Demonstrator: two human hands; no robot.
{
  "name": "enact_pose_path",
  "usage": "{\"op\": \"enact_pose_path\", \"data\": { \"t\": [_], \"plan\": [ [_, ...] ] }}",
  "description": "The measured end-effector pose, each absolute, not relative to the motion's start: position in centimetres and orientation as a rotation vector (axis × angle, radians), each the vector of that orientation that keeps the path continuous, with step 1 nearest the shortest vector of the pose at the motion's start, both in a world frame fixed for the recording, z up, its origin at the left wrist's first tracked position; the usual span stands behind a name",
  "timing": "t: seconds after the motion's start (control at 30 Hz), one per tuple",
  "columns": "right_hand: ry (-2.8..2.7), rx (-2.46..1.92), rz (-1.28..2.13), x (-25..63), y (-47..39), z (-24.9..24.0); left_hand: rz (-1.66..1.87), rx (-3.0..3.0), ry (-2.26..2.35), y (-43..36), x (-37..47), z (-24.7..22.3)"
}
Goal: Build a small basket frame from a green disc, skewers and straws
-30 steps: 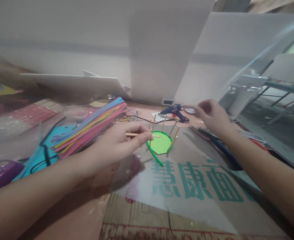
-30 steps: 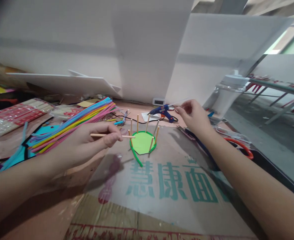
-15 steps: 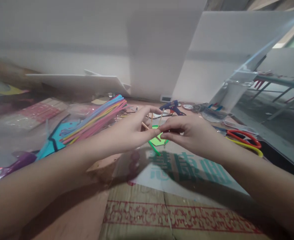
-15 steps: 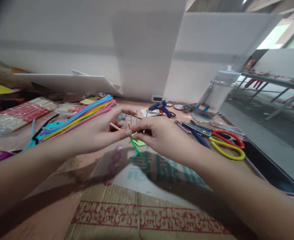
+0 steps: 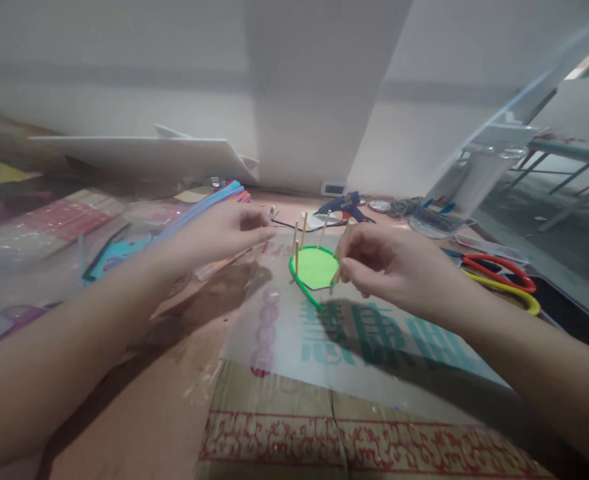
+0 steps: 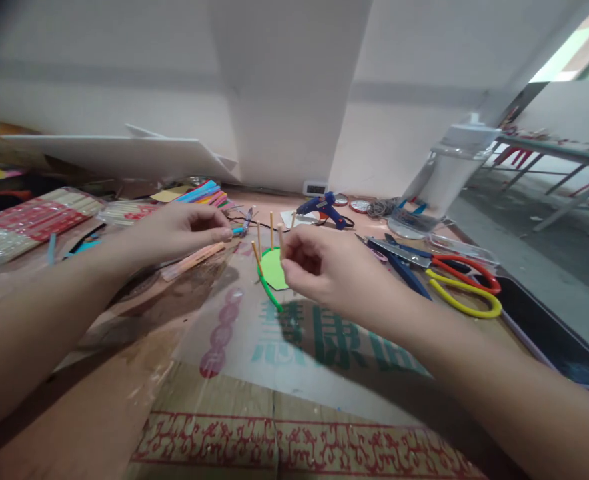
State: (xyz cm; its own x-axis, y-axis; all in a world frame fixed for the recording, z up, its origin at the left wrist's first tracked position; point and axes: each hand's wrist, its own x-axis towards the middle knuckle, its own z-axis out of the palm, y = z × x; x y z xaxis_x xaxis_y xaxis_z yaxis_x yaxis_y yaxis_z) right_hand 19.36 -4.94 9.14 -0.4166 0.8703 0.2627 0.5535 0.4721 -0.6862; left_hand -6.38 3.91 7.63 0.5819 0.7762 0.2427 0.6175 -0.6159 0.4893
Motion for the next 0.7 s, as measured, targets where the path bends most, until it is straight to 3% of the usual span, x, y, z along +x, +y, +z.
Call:
{"op": "enact_pose_path", "data": {
  "t": [0.37,0.7],
  "plan": [
    [-1.990,-1.155,0.723,21.3,-6.2,6.7,0.410,2.894,0.805,4.5,-3.7,1.8],
    [-2.206,-1.373,0.223,21.7,-5.2,3.6,0.376,2.908,0.977,0.5,-2.5,1.0]
  ]
}}
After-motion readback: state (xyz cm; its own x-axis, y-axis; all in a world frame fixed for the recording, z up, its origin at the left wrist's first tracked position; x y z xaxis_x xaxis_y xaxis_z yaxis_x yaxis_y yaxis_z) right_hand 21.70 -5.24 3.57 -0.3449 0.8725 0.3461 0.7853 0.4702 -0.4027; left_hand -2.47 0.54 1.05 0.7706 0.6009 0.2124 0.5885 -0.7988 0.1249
